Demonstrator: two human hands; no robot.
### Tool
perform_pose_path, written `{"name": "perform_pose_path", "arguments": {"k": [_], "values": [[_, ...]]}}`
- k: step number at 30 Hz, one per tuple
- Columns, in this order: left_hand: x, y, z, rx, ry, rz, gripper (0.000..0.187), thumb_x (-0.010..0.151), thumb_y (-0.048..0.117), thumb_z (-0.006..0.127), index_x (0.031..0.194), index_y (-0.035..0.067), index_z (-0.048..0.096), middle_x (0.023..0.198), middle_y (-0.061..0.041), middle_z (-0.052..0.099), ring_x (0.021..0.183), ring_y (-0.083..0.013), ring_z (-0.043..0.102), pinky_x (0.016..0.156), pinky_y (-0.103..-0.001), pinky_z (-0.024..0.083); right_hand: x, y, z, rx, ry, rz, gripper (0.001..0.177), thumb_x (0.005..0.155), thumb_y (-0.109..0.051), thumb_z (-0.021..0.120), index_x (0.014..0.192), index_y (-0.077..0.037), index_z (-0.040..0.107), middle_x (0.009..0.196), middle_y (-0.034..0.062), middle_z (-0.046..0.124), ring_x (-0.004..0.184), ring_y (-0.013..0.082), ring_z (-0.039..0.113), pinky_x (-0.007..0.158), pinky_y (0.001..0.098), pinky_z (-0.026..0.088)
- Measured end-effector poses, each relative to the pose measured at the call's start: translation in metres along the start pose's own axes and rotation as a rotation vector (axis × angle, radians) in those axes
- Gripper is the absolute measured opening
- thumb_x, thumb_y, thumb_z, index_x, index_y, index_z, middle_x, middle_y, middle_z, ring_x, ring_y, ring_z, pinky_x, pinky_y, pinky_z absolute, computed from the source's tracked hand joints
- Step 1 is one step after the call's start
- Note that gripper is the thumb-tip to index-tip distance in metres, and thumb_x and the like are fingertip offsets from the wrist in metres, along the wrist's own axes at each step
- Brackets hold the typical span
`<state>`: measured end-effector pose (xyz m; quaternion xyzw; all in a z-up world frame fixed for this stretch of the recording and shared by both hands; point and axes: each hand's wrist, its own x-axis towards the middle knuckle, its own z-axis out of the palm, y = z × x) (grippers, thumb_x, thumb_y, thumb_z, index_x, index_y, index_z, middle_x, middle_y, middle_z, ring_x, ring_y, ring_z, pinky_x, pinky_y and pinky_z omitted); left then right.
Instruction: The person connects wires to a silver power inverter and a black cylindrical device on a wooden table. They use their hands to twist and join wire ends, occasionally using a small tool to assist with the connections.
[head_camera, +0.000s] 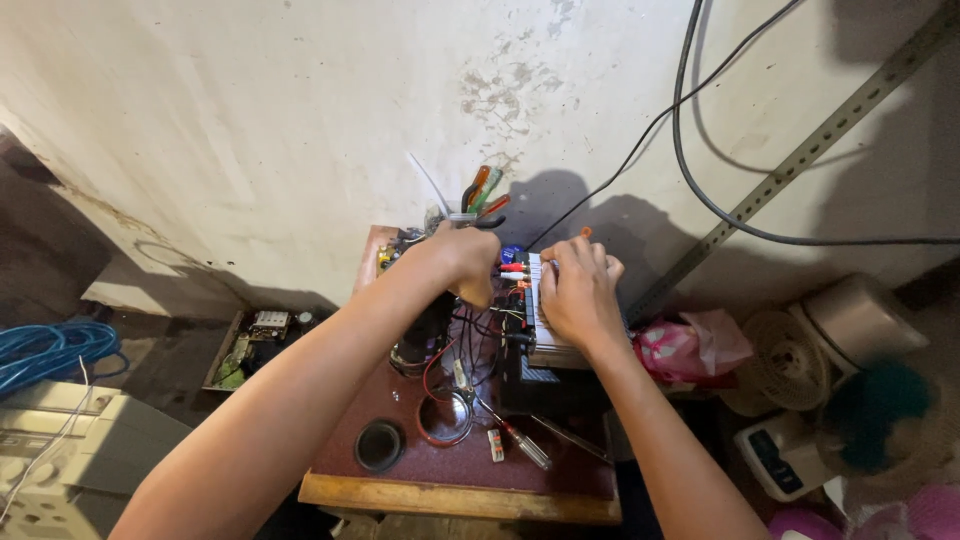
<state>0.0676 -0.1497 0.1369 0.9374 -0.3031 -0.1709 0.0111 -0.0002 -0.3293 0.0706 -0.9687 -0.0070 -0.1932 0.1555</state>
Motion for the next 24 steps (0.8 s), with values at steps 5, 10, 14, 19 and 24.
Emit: {"name": "perform_pose_path", "arguments": {"k": [5,10,14,19,24], "values": [[-0.010,0.003,0.003,-0.030,0.037,0.020,0.038,0.068,0.022,0.062,0.100,0.006,0.076,0.107,-0.011,0.078,0.113,-0.0336,0.071,0.106,-0.048,0.033,-0.001,-0.001,-0.003,-0.003,0.014,-0.020,0.015,0.098,-0.020,0.057,0.110,-0.016,0.065,0.105,0.0017,0.054,0.113,0.0256,0.052,0.107,0.0526,0.032],[-0.016,0.005,0.009,-0.033,0.081,0.057,0.038,0.069,0.020,0.062,0.100,0.004,0.076,0.106,-0.014,0.078,0.111,-0.0359,0.072,0.106,-0.049,0.031,-0.001,0.001,-0.002,-0.022,0.018,-0.035,0.015,0.096,-0.020,0.059,0.110,-0.015,0.064,0.105,0.0035,0.055,0.114,0.0276,0.052,0.107,0.0534,0.032],[-0.009,0.005,0.032,-0.024,0.261,0.094,0.031,0.064,0.020,0.068,0.091,0.007,0.076,0.090,-0.012,0.078,0.091,-0.0365,0.076,0.098,-0.049,0.033,-0.002,-0.005,-0.007,-0.017,0.025,-0.027,0.015,0.097,-0.019,0.059,0.110,-0.014,0.066,0.105,0.0035,0.056,0.114,0.0273,0.053,0.107,0.0536,0.032],[-0.026,0.008,0.036,0.034,0.335,0.135,0.036,0.066,0.014,0.070,0.100,0.000,0.070,0.088,-0.017,0.078,0.087,-0.0385,0.076,0.102,-0.053,0.030,-0.001,0.000,-0.002,-0.028,0.028,-0.036,0.015,0.097,-0.021,0.059,0.110,-0.015,0.066,0.104,0.0038,0.055,0.112,0.0281,0.053,0.106,0.0539,0.032],[-0.068,0.020,0.031,0.256,0.905,0.249,0.063,0.070,0.011,0.073,0.131,-0.001,0.062,0.089,-0.016,0.073,0.093,-0.0318,0.071,0.110,-0.051,0.031,-0.001,-0.004,-0.009,-0.048,0.037,-0.039,0.016,0.096,-0.022,0.059,0.109,-0.015,0.066,0.104,0.0052,0.056,0.111,0.0291,0.054,0.105,0.0546,0.034]]}}
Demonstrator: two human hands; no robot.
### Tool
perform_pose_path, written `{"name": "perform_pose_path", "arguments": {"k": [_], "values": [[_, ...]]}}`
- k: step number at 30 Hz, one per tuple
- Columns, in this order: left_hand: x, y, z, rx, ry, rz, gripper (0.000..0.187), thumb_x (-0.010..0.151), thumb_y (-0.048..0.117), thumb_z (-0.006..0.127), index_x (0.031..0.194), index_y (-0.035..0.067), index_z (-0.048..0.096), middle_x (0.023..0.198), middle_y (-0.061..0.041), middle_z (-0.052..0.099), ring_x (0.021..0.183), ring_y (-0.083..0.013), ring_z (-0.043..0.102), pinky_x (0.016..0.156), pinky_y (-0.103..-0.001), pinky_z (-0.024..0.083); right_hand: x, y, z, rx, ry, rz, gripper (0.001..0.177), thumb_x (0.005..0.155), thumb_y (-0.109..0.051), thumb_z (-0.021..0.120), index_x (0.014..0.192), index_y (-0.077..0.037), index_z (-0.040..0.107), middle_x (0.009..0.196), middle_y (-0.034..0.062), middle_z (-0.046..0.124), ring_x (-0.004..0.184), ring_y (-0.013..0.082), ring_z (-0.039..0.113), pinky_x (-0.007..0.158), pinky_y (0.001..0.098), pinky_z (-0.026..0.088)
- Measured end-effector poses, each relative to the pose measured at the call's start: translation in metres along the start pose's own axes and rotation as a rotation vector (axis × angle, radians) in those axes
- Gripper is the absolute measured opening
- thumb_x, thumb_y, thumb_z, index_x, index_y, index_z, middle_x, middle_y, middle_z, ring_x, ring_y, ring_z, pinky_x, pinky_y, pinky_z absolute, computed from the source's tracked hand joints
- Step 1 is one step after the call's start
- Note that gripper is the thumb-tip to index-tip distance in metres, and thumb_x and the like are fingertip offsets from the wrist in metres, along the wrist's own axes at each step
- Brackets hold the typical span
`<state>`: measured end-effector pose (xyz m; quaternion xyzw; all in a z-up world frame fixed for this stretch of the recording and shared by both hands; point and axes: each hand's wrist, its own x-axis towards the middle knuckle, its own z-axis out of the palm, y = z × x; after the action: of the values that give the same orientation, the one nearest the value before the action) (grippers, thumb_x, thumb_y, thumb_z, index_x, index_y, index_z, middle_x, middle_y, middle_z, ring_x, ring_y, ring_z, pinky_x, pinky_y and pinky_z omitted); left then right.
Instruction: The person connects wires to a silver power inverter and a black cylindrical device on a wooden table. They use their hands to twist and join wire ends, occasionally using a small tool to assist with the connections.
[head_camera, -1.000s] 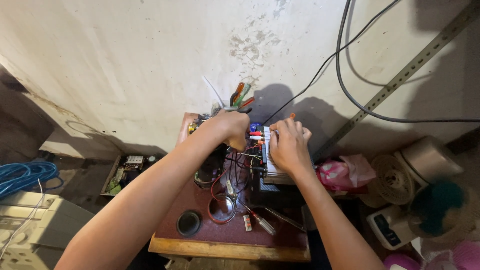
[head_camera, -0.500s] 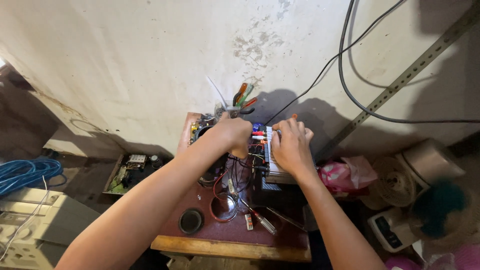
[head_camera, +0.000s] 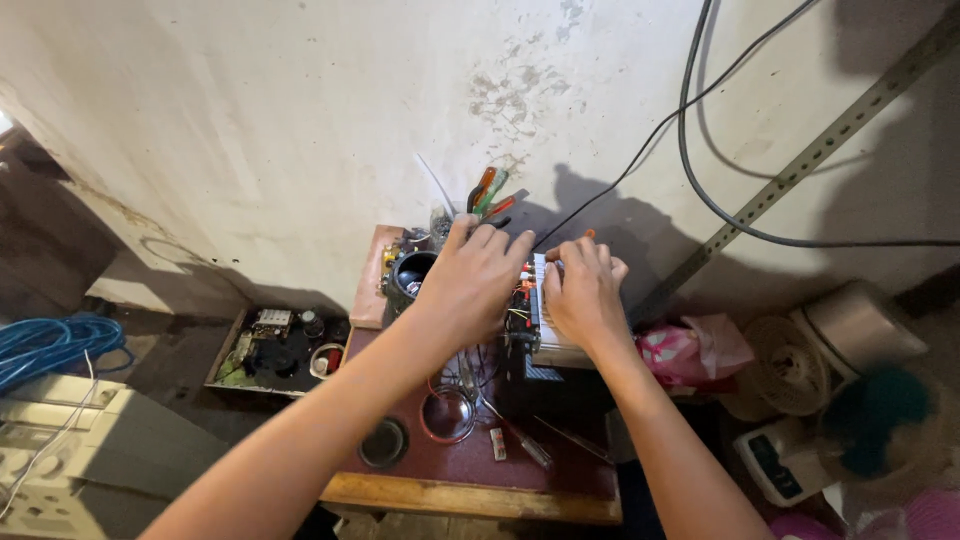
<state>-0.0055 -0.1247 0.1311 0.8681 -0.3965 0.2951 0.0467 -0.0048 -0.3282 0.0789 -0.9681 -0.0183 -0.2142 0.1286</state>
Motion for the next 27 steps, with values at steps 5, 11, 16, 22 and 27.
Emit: {"name": "perform_pose_path", "arguments": {"k": [5,11,16,22,27], "values": [[-0.053,0.035,-0.010,-0.574,0.205,-0.322,0.026,0.087,0.018,0.069,0.110,0.009,0.074,0.088,-0.013,0.072,0.088,-0.0344,0.072,0.079,-0.041,0.055,0.001,0.011,0.010,0.004,-0.014,-0.020,0.016,0.097,-0.024,0.060,0.111,-0.016,0.063,0.106,0.0046,0.055,0.113,0.0278,0.053,0.106,0.0529,0.034],[-0.120,0.059,0.050,-0.886,-0.027,-0.927,0.027,0.084,0.031,0.075,0.103,0.013,0.081,0.100,-0.003,0.081,0.087,-0.0186,0.077,0.084,-0.035,0.057,0.001,-0.011,-0.010,0.045,-0.108,0.049,0.020,0.103,-0.021,0.051,0.112,-0.013,0.066,0.114,0.0060,0.059,0.114,0.0299,0.051,0.104,0.0542,0.031],[-0.108,0.061,0.054,-1.010,-0.069,-1.224,0.032,0.084,0.037,0.072,0.107,0.017,0.084,0.083,0.003,0.080,0.076,-0.0071,0.067,0.078,-0.027,0.053,0.001,-0.012,-0.010,0.044,-0.107,0.055,0.021,0.102,-0.021,0.050,0.112,-0.013,0.066,0.114,0.0066,0.059,0.114,0.0308,0.051,0.104,0.0550,0.030],[-0.105,0.060,0.086,-1.188,-0.030,-1.309,0.033,0.081,0.031,0.079,0.108,0.012,0.084,0.085,-0.003,0.082,0.072,-0.0098,0.069,0.070,-0.028,0.054,0.000,0.001,0.003,0.040,-0.054,0.037,0.017,0.100,-0.022,0.055,0.111,-0.015,0.065,0.109,0.0042,0.057,0.113,0.0277,0.052,0.106,0.0535,0.031],[-0.109,0.061,0.093,-1.260,0.024,-1.304,0.026,0.079,0.024,0.083,0.101,0.011,0.085,0.077,-0.006,0.079,0.068,-0.0109,0.066,0.065,-0.030,0.054,0.000,0.006,0.008,0.023,-0.029,0.026,0.016,0.098,-0.025,0.059,0.110,-0.017,0.064,0.106,0.0025,0.055,0.114,0.0261,0.053,0.107,0.0525,0.033]]}}
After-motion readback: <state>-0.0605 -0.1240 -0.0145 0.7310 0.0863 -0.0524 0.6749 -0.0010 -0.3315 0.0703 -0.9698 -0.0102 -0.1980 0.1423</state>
